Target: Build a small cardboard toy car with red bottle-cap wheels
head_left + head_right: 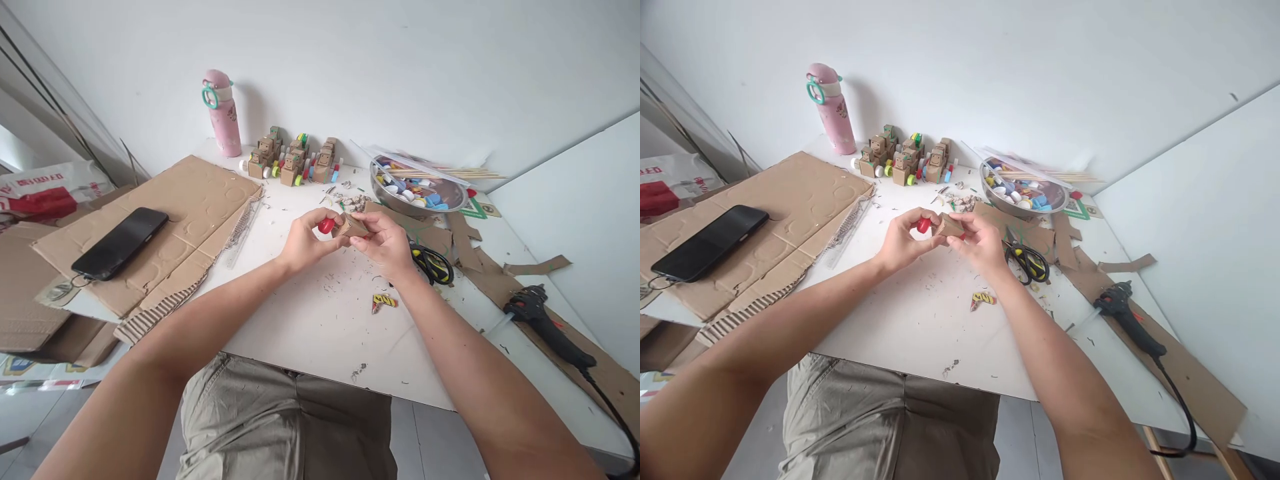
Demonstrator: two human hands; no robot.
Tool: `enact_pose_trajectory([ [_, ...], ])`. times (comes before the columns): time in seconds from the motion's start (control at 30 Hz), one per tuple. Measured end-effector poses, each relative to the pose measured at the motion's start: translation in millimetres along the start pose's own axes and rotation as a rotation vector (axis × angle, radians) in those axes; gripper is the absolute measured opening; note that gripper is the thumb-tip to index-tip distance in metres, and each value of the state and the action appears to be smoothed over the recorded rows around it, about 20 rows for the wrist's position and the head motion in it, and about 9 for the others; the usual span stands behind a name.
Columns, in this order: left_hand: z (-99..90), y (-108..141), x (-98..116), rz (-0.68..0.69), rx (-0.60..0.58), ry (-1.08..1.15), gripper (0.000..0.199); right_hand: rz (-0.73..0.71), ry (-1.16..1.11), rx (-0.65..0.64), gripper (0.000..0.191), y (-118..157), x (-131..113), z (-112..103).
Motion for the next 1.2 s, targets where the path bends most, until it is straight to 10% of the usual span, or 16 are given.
enact_pose_trajectory([
  [0.8,9.6,10.4,17.4,-0.164,0.001,0.249,0.028,-0.227,0.276,0.025,0.045,15.7,-32.7,-4.6],
  [1.2,19.2,13.1,2.6,-0.594,-0.091,0.538,0.026,-0.225,0.32,-0.115,0.034,14.4,-38.2,-0.1],
])
Point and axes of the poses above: each hand's wrist, its own y-axis away from the middle knuckle, its own z-axis out of the palm, x = y × z, the point moved 8 cm from there along -y, towards the middle knuckle, and after that the axes turned 4 degrees about -y, right-handed, at the moved point
